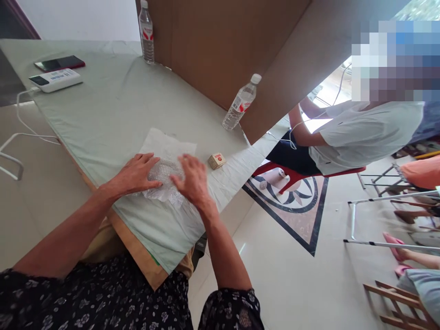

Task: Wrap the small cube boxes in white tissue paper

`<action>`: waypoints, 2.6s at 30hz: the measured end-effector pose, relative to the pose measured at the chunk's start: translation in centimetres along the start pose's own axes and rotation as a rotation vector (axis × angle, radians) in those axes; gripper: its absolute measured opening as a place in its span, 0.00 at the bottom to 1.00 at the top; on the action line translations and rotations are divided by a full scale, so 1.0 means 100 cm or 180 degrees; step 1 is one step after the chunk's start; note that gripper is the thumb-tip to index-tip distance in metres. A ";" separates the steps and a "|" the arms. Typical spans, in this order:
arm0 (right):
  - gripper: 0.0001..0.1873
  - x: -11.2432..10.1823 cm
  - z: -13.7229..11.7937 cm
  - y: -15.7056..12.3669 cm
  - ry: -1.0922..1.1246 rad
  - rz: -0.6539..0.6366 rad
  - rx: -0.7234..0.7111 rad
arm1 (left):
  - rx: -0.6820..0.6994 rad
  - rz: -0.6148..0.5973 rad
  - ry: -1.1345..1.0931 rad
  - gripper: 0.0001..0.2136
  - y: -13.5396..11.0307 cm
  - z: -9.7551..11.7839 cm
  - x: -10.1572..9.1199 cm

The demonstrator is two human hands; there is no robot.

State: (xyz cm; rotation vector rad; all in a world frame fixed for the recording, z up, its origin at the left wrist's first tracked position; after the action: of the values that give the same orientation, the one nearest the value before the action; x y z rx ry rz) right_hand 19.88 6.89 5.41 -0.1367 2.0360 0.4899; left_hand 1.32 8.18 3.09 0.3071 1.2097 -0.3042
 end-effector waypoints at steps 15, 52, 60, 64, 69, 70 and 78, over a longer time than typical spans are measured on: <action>0.22 -0.023 0.065 -0.001 0.0156 0.0571 0.0693 | 0.0014 0.0107 -0.0293 0.34 -0.005 -0.008 -0.005; 0.34 0.017 -0.018 -0.002 0.0442 -0.0146 -0.0499 | 0.0153 -0.0200 -0.0583 0.41 -0.014 -0.016 0.009; 0.12 0.031 -0.048 -0.057 -0.0232 -0.0238 -0.0736 | 0.0708 -0.0022 -0.0463 0.36 -0.059 0.002 -0.005; 0.12 0.028 -0.041 -0.039 0.0136 0.0197 -0.0390 | 0.0600 0.0343 -0.0521 0.21 -0.053 0.010 -0.008; 0.09 0.009 -0.025 -0.014 0.0829 0.0538 0.0013 | 0.0000 0.0796 -0.1246 0.06 -0.020 0.001 -0.024; 0.08 0.007 -0.020 -0.008 0.0971 0.0558 0.0104 | -0.0108 0.0765 -0.1425 0.07 -0.013 -0.001 -0.025; 0.11 0.042 0.021 0.028 0.2340 0.0068 0.0926 | -0.0871 0.0597 -0.2310 0.11 0.020 -0.016 -0.008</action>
State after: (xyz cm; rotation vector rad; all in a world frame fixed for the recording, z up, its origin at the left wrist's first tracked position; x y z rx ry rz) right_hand 18.72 10.68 1.72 -0.1289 2.8043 0.1498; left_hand 0.43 10.68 3.42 0.0540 0.4903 -0.0667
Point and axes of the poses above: each hand's wrist, its own y-axis towards the middle knuckle, its own x-axis out of the palm, z = x × y, the point moved 8 cm from there along y, towards the middle knuckle, and after that the axes turned 1 degree about -z, right-handed, at the moved point
